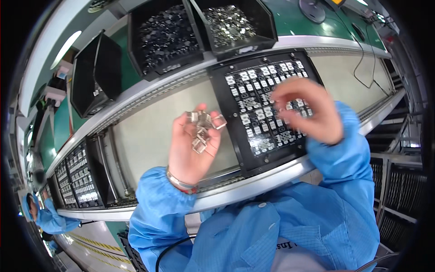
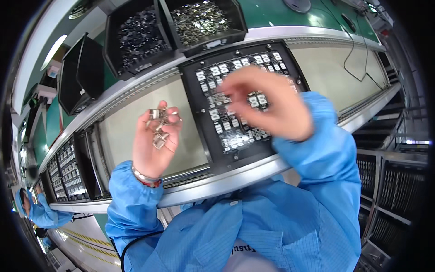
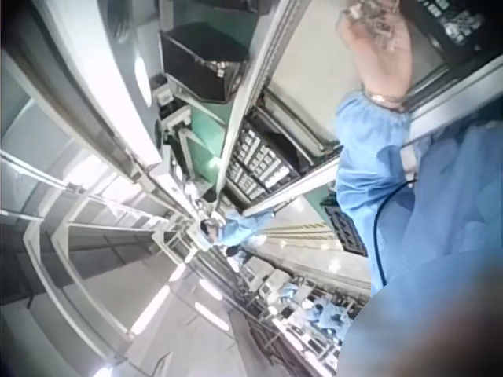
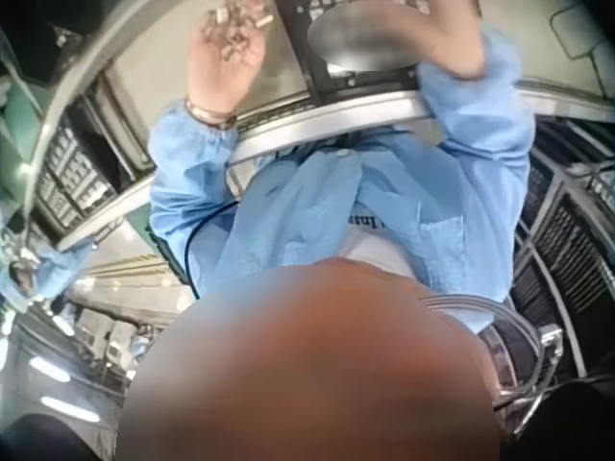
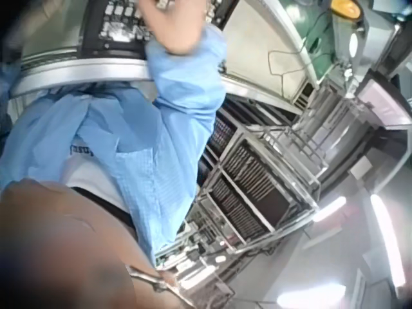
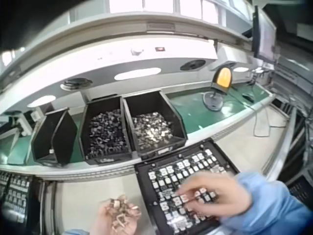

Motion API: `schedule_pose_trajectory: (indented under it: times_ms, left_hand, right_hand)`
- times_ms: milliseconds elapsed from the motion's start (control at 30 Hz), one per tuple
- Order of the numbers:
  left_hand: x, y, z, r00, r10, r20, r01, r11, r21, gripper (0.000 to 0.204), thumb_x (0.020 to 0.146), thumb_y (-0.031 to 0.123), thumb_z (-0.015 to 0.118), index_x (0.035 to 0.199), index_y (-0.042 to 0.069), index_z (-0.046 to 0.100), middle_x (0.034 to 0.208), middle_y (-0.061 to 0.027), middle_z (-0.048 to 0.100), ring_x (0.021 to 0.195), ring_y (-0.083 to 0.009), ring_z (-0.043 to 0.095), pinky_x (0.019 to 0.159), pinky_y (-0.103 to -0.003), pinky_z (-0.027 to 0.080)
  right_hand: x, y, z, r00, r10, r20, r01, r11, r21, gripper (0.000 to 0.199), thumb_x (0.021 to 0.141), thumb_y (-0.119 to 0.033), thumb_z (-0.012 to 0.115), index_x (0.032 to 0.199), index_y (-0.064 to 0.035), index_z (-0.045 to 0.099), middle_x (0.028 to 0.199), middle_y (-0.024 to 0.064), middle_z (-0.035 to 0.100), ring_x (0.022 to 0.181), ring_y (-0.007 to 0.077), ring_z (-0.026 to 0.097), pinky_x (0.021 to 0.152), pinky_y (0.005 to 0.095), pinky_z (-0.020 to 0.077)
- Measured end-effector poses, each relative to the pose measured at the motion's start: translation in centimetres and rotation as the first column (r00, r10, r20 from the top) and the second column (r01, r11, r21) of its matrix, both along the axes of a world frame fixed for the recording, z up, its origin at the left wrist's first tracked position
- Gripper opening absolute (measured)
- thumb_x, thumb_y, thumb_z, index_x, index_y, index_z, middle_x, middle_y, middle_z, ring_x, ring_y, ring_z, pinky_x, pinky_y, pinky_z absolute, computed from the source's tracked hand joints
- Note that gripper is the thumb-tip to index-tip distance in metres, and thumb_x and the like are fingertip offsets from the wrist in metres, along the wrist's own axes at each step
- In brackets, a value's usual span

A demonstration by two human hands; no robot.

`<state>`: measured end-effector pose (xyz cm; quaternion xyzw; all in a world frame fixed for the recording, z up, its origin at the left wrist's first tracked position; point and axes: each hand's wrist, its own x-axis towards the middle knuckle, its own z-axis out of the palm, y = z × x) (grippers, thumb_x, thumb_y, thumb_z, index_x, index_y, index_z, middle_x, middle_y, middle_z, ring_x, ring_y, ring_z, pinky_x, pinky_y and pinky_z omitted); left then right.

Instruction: Manually assembling electronic components onto a grid-like circuit board carrier at an industrial station.

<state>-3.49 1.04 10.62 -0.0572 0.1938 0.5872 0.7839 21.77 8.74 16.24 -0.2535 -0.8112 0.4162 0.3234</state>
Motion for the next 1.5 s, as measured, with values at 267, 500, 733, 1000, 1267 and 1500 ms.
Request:
schedule_pose_trajectory:
  times_ms: [267,500,733,1000,1267,1500]
  left_hand:
    - [2.8,-1.3,-2.6,0.988,-0.136,0.076,0.133,0.990,0.042,0.036,0.098,0.032,0.038,0.120,0.005,0.047,0.107,-0.0125,0.058,0.102,-0.0226,0.057,0.091,-0.030,0.049]
    - [1.7,-0.9,-2.5,0.978,-0.197,-0.067,0.192,0.979,-0.068,0.034,0.097,0.032,0.040,0.116,0.006,0.049,0.104,-0.0122,0.059,0.102,-0.0243,0.058,0.092,-0.032,0.048]
    - [3.1,-1.0,-3.1,0.989,-0.150,-0.012,0.149,0.986,-0.080,0.033,0.097,0.031,0.041,0.114,0.004,0.049,0.103,-0.0125,0.059,0.101,-0.0261,0.059,0.092,-0.032,0.049]
    - [3.4,-0.7,-2.1,0.986,-0.135,-0.100,0.120,0.982,-0.149,0.031,0.097,0.031,0.039,0.112,0.006,0.049,0.096,-0.0101,0.059,0.089,-0.0214,0.060,0.080,-0.028,0.052]
    - [4.5,-0.7,-3.9,0.932,0.027,-0.361,-0.033,0.999,-0.009,0.024,0.098,0.030,0.033,0.099,0.011,0.047,0.078,-0.0046,0.050,0.057,-0.0107,0.040,0.048,-0.024,0.029]
    - [5.1,0.2,-5.4,0.958,-0.101,-0.270,0.126,0.989,0.075,0.022,0.097,0.033,0.037,0.096,0.014,0.048,0.082,-0.0030,0.047,0.060,-0.0096,0.040,0.050,-0.023,0.032]
  right_hand:
    - [-3.0,-0.3,-4.1,0.944,0.330,0.015,-0.330,0.940,0.082,0.033,0.079,0.004,0.063,0.111,-0.0022,0.062,0.110,0.0130,0.053,0.095,0.0248,0.057,0.078,0.0322,0.0492]
    - [-2.5,0.5,-3.2,0.961,0.274,-0.020,-0.275,0.957,-0.091,0.017,0.074,0.010,0.063,0.088,-0.0002,0.064,0.089,0.0104,0.062,0.081,0.0227,0.062,0.071,0.0302,0.0504]
    - [-2.8,0.5,-4.9,0.968,0.250,-0.023,-0.244,0.911,-0.332,0.016,0.077,0.010,0.059,0.091,0.0026,0.062,0.091,0.0115,0.062,0.083,0.0191,0.062,0.073,0.0289,0.0507]
    - [-2.0,0.0,-5.6,0.969,0.154,-0.193,-0.228,0.858,-0.460,0.021,0.077,0.006,0.068,0.095,0.0018,0.059,0.098,0.0127,0.059,0.091,0.0174,0.060,0.081,0.0297,0.0504]
    - [0.1,2.8,-2.1,0.980,-0.027,-0.197,-0.052,0.920,-0.388,0.012,0.083,0.001,0.054,0.095,0.0015,0.058,0.095,0.0095,0.057,0.081,0.0137,0.055,0.069,0.0257,0.0457]
    - [-3.3,6.6,-1.2,0.994,-0.064,-0.089,0.036,0.956,-0.290,0.009,0.089,-0.005,0.057,0.093,0.0010,0.062,0.097,0.0047,0.059,0.071,0.0084,0.052,0.061,0.0223,0.0412]
